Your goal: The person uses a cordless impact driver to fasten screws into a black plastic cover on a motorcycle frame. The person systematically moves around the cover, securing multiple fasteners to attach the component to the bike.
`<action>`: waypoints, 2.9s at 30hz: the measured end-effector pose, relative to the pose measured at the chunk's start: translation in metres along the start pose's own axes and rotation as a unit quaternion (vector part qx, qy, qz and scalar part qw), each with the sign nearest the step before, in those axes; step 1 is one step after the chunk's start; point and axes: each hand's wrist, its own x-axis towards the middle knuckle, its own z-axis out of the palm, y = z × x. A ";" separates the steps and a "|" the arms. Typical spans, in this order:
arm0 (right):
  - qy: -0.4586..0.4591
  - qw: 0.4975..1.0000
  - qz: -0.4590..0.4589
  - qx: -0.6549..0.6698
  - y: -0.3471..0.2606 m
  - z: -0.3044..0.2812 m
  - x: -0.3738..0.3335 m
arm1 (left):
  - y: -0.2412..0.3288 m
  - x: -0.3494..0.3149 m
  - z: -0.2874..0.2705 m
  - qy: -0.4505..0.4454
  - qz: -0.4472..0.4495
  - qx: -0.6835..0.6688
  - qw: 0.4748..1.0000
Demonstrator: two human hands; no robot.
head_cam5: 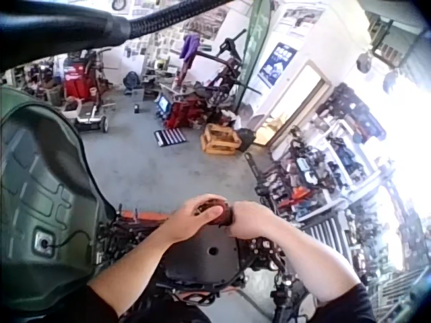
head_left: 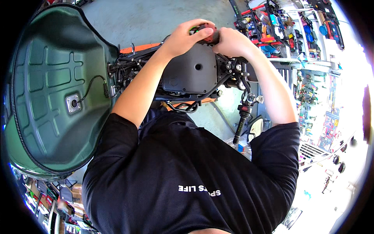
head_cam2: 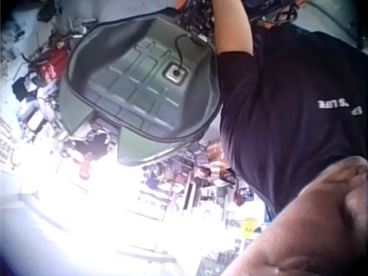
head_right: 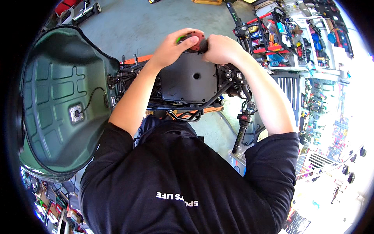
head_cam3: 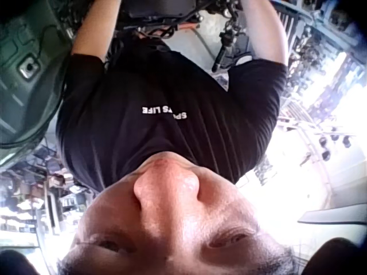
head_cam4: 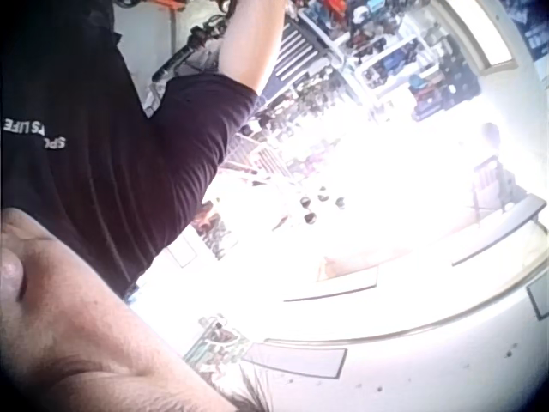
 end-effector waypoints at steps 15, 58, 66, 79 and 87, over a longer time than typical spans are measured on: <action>-0.007 0.979 0.127 0.161 0.126 0.057 -0.018 | -0.045 0.081 0.077 -0.142 -0.005 0.060 0.988; -0.039 0.982 0.147 0.111 0.116 0.062 0.002 | -0.090 0.079 0.074 -0.109 -0.025 0.058 0.992; -0.045 0.981 0.149 0.115 0.117 0.064 0.005 | -0.087 0.079 0.073 -0.113 -0.032 0.037 0.992; -0.047 0.981 0.147 0.119 0.119 0.066 0.008 | -0.096 0.081 0.072 -0.113 -0.027 0.022 0.993; -0.002 0.980 0.156 0.119 0.118 0.078 0.010 | -0.098 0.085 0.071 -0.120 -0.010 0.040 0.992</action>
